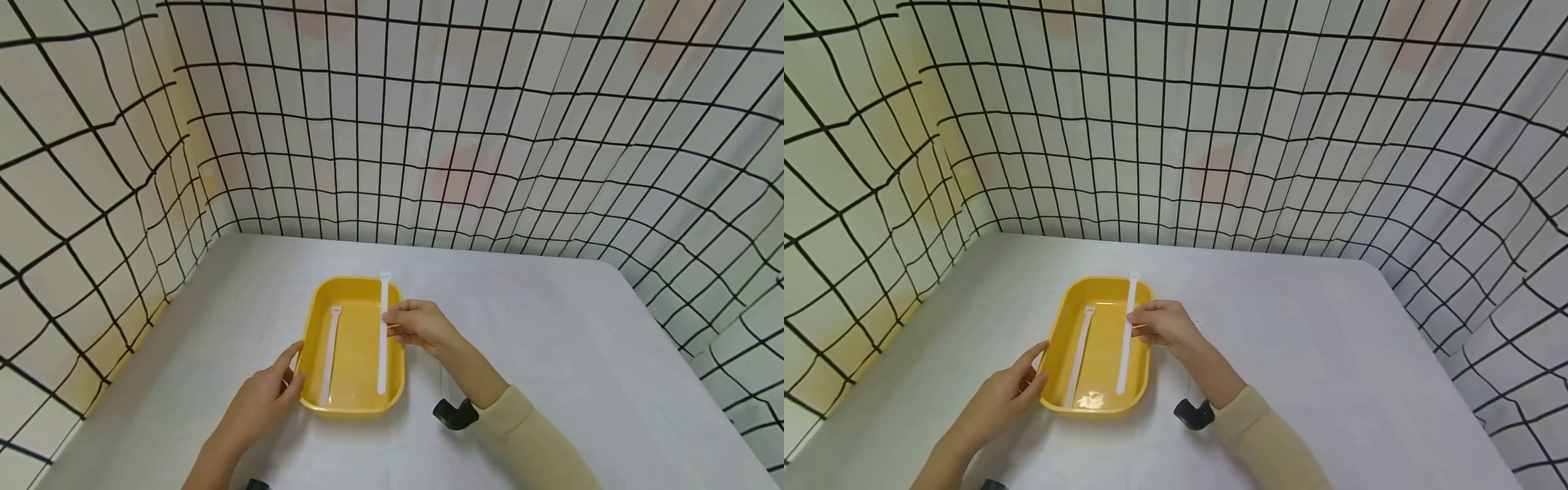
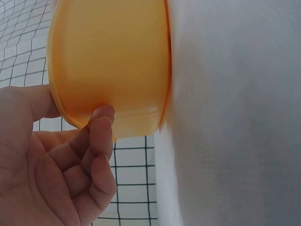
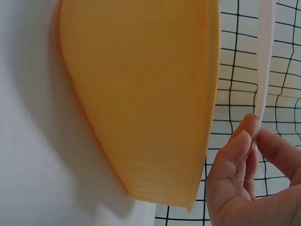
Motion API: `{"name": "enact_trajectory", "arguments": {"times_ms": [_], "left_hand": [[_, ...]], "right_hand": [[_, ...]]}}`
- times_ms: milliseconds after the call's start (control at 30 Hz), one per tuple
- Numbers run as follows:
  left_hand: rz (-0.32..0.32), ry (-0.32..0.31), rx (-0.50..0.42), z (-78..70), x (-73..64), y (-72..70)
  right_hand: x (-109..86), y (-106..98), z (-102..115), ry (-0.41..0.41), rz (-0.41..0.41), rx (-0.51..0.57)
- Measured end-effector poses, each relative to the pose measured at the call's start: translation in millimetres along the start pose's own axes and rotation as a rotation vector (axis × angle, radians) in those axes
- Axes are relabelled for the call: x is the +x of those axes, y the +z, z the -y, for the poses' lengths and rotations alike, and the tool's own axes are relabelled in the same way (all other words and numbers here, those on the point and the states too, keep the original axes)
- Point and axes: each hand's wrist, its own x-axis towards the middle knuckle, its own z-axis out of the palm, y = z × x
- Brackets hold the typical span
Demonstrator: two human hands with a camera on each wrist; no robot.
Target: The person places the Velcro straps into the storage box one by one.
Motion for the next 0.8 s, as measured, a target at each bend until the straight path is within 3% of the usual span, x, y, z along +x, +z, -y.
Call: {"name": "enact_trajectory", "arguments": {"times_ms": [367,800], "left_hand": [[-0.003,0.007,-0.002,0.5,0.1,-0.2],[-0.018,0.024,-0.010,0.8,-1.2,-0.9]], "right_hand": [[4.3,8.3,-0.2,0.025,0.003,0.003],[4.7,17.4,-2.0,-0.009,0.044,0.039]]}}
